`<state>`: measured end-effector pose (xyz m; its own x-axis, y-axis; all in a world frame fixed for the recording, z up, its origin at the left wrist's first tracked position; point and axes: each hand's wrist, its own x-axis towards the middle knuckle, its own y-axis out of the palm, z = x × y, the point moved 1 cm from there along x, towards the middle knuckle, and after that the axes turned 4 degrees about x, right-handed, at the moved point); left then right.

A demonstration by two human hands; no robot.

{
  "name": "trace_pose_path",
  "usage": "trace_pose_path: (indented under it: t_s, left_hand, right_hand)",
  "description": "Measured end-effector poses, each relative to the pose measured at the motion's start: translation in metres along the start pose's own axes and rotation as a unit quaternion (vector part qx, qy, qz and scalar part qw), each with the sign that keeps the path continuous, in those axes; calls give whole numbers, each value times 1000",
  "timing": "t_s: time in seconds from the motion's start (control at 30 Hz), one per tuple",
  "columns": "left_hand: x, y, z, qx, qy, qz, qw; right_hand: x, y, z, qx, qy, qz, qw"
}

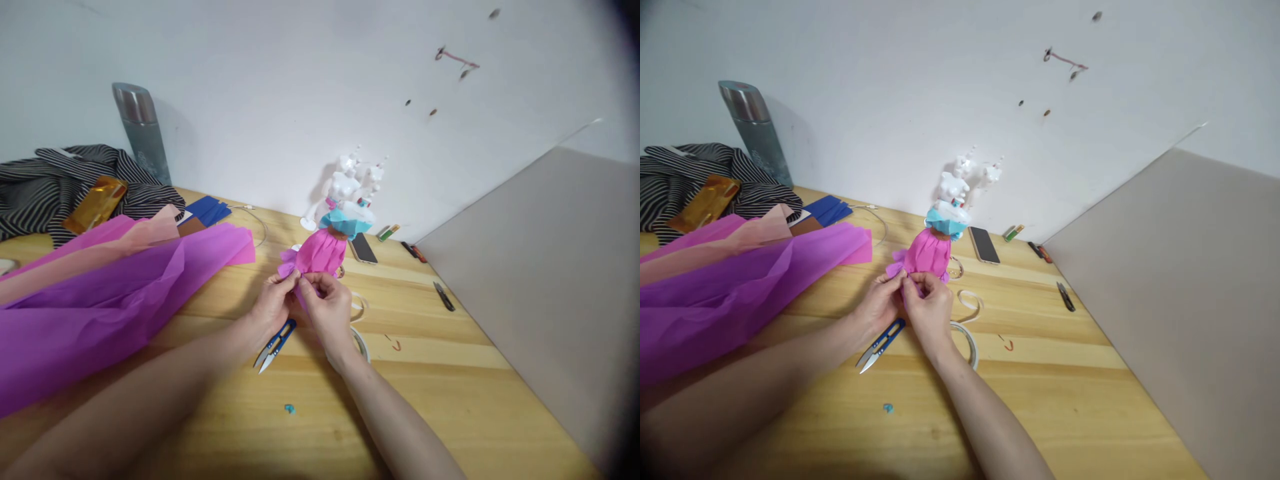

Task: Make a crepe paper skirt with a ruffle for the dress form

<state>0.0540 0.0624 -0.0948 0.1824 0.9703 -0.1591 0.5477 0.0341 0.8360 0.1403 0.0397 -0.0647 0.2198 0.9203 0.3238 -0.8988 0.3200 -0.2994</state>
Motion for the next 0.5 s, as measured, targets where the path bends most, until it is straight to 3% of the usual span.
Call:
trace_pose_path:
  t_s: [0.5]
  left_hand:
    - [-4, 7, -8, 5, -24, 38, 999]
  right_hand:
    - [4, -3, -6, 13, 11, -5, 1000]
